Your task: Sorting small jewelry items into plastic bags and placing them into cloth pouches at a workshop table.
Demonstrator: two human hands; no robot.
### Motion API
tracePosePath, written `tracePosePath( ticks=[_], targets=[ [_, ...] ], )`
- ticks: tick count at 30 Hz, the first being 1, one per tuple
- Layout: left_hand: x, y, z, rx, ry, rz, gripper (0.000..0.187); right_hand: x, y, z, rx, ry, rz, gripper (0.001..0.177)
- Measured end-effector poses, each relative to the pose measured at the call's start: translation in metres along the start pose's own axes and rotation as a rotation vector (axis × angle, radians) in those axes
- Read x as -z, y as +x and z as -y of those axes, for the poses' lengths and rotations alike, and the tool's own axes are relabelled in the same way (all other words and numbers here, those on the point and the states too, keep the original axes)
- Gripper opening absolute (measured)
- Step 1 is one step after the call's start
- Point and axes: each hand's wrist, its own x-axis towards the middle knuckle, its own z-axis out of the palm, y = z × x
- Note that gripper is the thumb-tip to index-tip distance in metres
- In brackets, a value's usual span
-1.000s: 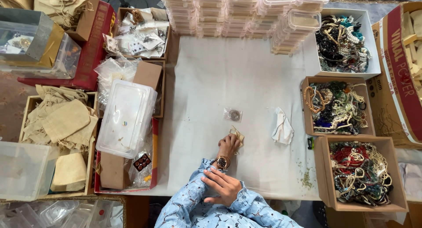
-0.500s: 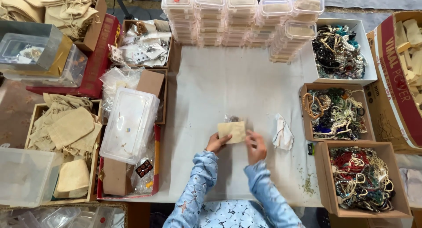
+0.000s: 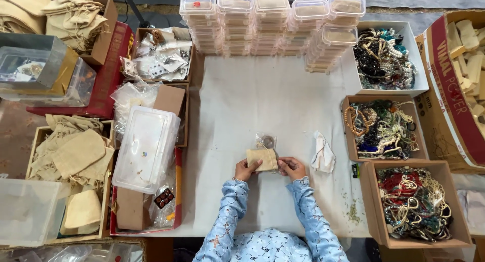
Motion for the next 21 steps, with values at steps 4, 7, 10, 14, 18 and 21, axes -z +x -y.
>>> tracePosePath(
  ticks=[4, 7, 10, 14, 18, 21],
  targets=[
    [0.000, -0.001, -0.002, -0.017, 0.010, 0.028, 0.036, -0.005, -0.008, 0.022, -0.028, -0.017, -0.004, 0.030],
    [0.000, 0.001, -0.001, -0.015, 0.014, 0.030, 0.036, -0.004, -0.011, 0.026, -0.038, -0.041, 0.000, 0.031],
    [-0.003, -0.002, -0.004, 0.001, -0.004, 0.017, 0.036, 0.000, -0.009, 0.020, -0.042, -0.057, 0.025, 0.030],
    [0.001, 0.004, 0.006, -0.018, 0.006, 0.043, 0.037, 0.004, -0.010, 0.020, -0.060, -0.099, 0.056, 0.031],
    [-0.003, -0.001, -0.001, -0.030, 0.012, 0.060, 0.037, 0.002, -0.009, 0.021, -0.085, -0.109, 0.096, 0.034],
    [-0.004, -0.005, -0.002, -0.046, 0.011, 0.057, 0.039, 0.009, 0.002, -0.004, -0.097, -0.124, 0.104, 0.035]
  ],
)
